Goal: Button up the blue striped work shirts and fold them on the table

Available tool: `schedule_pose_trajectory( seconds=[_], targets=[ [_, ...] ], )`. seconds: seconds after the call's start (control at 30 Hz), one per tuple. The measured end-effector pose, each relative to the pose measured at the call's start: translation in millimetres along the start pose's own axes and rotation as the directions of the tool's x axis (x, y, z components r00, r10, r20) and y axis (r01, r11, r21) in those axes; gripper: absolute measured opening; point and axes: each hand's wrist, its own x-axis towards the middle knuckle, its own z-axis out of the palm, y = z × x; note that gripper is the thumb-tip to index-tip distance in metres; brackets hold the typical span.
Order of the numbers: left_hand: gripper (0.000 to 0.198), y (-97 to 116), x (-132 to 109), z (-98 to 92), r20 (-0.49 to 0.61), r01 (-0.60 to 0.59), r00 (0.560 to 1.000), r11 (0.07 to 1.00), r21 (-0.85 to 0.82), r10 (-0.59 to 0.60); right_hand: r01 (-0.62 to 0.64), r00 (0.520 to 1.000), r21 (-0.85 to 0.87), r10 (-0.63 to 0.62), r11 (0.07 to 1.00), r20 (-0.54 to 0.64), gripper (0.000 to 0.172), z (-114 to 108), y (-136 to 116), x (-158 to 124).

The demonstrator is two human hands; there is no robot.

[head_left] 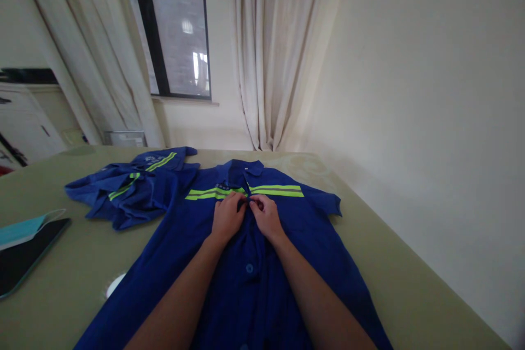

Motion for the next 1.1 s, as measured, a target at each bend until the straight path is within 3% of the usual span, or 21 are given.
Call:
schedule_pose_trajectory(
  seconds=[0.1, 0.27, 0.5, 0.6, 0.73, 0.8, 0.93, 1.1],
  targets=[
    [0.011, -1.9, 1.3, 2.0, -0.073, -0.044, 0.997, 0.994, -0.097, 0.037, 0.005, 0.999, -0.033, -0.006, 0.999, -0.032, 0.025, -0.6, -1.9, -1.4],
    [0.013, 0.3, 0.1, 1.7, -0.089, -0.103, 0.992, 0.988, -0.114, 0.093, -0.024, 0.999, -0.166, 0.016, 0.986, -0.050, 0.025, -1.5, -10.2, -5.1],
    [0.018, 5.7, -4.6, 1.4, -0.078, -0.134, 0.988, 0.991, 0.021, 0.135, -0.061, 0.998, -0.260, 0.054, 0.964, -0.034, 0.025, -1.8, -19.8, -7.7],
    [0.017, 4.0, -4.4, 2.2, -0.076, -0.128, 0.989, 0.992, 0.007, 0.128, -0.081, 0.997, -0.141, 0.081, 0.987, -0.003, 0.019, -1.7, -17.2, -5.8],
    [0.017, 0.8, -3.3, 2.6, -0.075, -0.160, 0.985, 0.984, -0.082, 0.154, -0.171, 0.984, 0.084, 0.166, 0.982, 0.057, 0.033, -0.8, -10.1, -1.9],
    [0.016, -0.8, -2.7, 3.1, -0.078, -0.148, 0.987, 0.978, -0.146, 0.138, -0.185, 0.982, 0.107, 0.179, 0.977, 0.067, 0.026, -0.1, -7.2, -0.6],
    [0.012, -3.3, -0.8, 4.4, -0.087, -0.103, 0.993, 0.968, -0.227, 0.085, -0.160, 0.986, 0.032, 0.157, 0.987, 0.060, 0.014, -0.2, -6.6, -0.5],
    [0.012, -5.3, 2.3, 5.1, -0.076, -0.071, 0.996, 0.919, -0.389, 0.045, -0.099, 0.992, -0.225, 0.114, 0.969, 0.052, 0.014, -2.0, -13.7, -3.4]
  ],
)
